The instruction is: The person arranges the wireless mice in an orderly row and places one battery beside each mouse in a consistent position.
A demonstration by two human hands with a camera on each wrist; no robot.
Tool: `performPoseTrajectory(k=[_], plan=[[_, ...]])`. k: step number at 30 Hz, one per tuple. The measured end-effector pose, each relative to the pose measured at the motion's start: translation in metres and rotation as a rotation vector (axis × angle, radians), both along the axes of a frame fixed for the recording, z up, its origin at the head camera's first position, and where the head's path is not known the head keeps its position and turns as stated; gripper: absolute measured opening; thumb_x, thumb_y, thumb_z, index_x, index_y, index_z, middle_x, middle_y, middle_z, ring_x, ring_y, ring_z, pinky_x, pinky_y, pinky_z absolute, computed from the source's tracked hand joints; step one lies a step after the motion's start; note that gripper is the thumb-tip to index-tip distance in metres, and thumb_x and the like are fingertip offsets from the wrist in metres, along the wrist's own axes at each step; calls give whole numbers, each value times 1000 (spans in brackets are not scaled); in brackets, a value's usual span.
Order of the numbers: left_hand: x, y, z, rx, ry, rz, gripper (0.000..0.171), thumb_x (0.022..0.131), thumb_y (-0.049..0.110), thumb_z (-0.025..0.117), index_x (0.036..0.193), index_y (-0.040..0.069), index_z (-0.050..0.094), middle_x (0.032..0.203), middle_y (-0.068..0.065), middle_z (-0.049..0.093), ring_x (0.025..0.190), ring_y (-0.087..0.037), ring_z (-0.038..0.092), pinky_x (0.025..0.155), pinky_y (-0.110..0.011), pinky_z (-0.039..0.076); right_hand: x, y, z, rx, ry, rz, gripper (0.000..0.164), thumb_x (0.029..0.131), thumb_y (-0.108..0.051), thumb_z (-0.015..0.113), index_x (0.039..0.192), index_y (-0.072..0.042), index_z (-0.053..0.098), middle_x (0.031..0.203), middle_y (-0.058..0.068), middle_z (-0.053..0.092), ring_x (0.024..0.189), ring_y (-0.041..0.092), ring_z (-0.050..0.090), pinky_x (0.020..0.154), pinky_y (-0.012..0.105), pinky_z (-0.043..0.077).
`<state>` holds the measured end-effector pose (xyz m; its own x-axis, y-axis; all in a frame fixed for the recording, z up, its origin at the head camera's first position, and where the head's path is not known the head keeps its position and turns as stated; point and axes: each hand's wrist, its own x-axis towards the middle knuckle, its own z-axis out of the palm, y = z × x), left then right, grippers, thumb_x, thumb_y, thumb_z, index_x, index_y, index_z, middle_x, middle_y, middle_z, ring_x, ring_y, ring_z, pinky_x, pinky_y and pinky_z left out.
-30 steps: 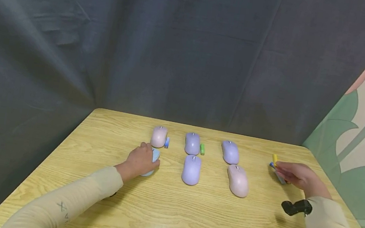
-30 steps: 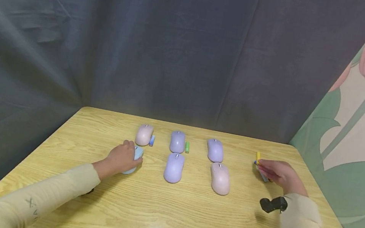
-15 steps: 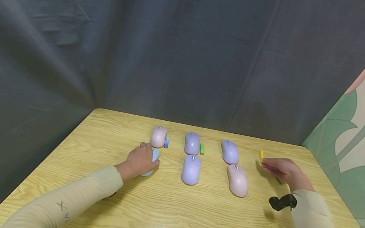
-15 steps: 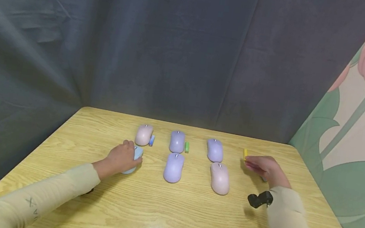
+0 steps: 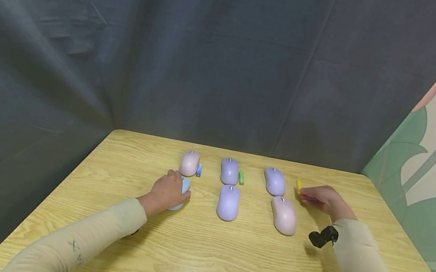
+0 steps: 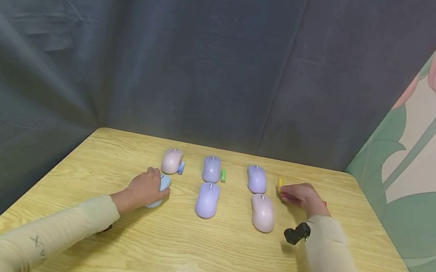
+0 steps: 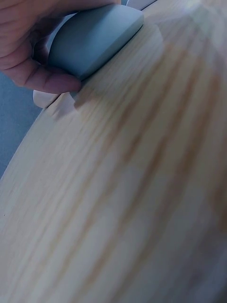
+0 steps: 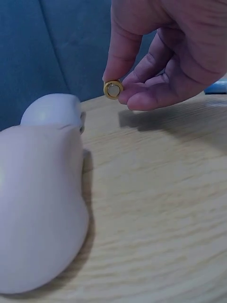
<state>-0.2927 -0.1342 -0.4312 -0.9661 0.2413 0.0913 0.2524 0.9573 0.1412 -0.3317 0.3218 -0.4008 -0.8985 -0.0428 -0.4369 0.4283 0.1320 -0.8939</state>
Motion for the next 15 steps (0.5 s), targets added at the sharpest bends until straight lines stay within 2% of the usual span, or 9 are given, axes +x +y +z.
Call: performPoseTrajectory(k=[15], plan=[[0,1,-1,-13,1,2,58,90,41,57,107,-15,53,84,-18,50,62,-25,60,52,-35,53,-9,-19,-6,143,-14,-15,8,92,2,61,97,9,61,69,3,65,63,10,64,67,25,55]])
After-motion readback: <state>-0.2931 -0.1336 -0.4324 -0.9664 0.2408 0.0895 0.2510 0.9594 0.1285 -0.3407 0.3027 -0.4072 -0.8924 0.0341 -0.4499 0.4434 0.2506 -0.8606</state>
